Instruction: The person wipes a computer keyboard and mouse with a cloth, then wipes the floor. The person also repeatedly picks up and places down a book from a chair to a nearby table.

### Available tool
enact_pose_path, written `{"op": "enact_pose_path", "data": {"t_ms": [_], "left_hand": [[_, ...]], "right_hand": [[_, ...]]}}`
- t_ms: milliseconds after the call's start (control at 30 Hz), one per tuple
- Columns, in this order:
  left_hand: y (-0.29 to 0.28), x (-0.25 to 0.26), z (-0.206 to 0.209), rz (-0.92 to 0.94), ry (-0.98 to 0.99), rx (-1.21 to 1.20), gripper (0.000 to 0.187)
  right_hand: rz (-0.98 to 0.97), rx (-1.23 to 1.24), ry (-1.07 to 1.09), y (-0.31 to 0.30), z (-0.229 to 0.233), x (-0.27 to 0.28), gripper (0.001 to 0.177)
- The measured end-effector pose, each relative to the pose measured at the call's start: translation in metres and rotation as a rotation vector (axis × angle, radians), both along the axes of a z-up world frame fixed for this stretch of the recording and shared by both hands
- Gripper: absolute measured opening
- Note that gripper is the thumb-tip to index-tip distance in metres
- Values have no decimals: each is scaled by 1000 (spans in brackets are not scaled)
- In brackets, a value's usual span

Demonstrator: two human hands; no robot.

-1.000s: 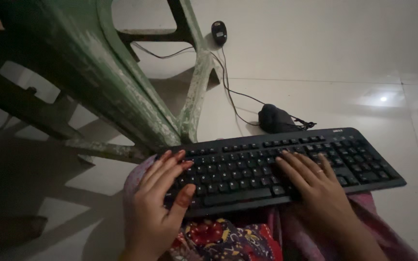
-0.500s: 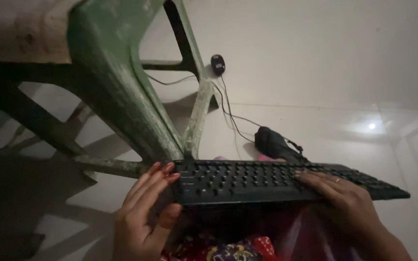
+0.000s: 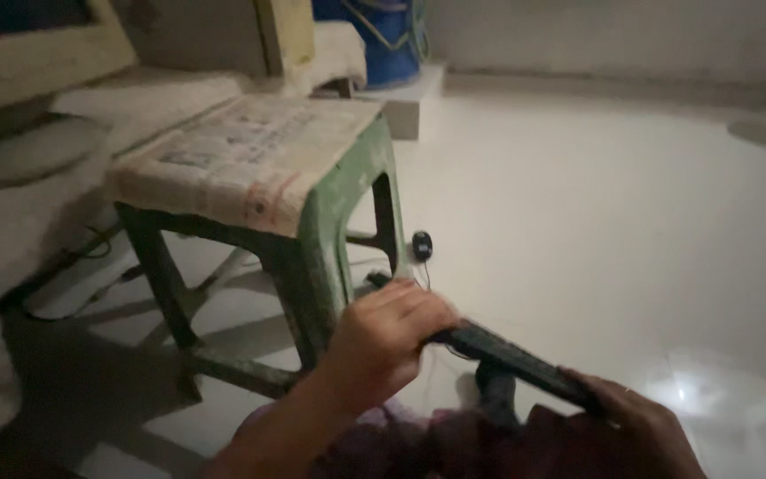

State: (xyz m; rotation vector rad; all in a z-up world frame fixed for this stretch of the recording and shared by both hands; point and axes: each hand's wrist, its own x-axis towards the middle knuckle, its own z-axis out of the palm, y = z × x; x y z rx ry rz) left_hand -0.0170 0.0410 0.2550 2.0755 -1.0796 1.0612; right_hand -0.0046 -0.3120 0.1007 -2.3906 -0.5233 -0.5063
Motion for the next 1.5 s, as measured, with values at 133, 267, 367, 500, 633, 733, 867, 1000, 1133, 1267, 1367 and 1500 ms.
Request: {"op": "enact_pose_path", "data": {"t_ms": [133,267,367,500,633,733,867,1000,1133,1267,1367,1500], "left_hand": [[-22,31,62,-34,-228,72,11],[-29,66,110,-43,-503,70,10],[-18,94,136,74,-481,179,19],[43,109,157,174,-526,190,14],[116,103,169,202,-657,78,8],[164,99,170,294,-604,81,12],[213,108,157,375,-513,117,17],[243,115,140,477,-516,182,21],[265,121,121,556,-504,273,17],[263,121,89,600,-431,290,8],[254,119,67,612,-472,286,2],[240,115,46,657,-470,297,5]], "right_hand": [[-202,73,-159,4,58,25,51],[-272,13,-420,19,122,52,40],[-194,-134,-592,32,168,80,40],[-235,-317,-562,71,226,134,36],[-201,-542,-822,122,281,188,36],[-124,-594,-988,167,313,230,31],[37,-627,-1086,221,326,291,42],[207,-516,-1094,267,310,339,34],[346,-460,-1102,310,288,376,32],[400,-439,-1036,345,258,405,33],[461,-473,-1005,351,239,404,50],[518,-456,-954,374,231,397,51]]}}
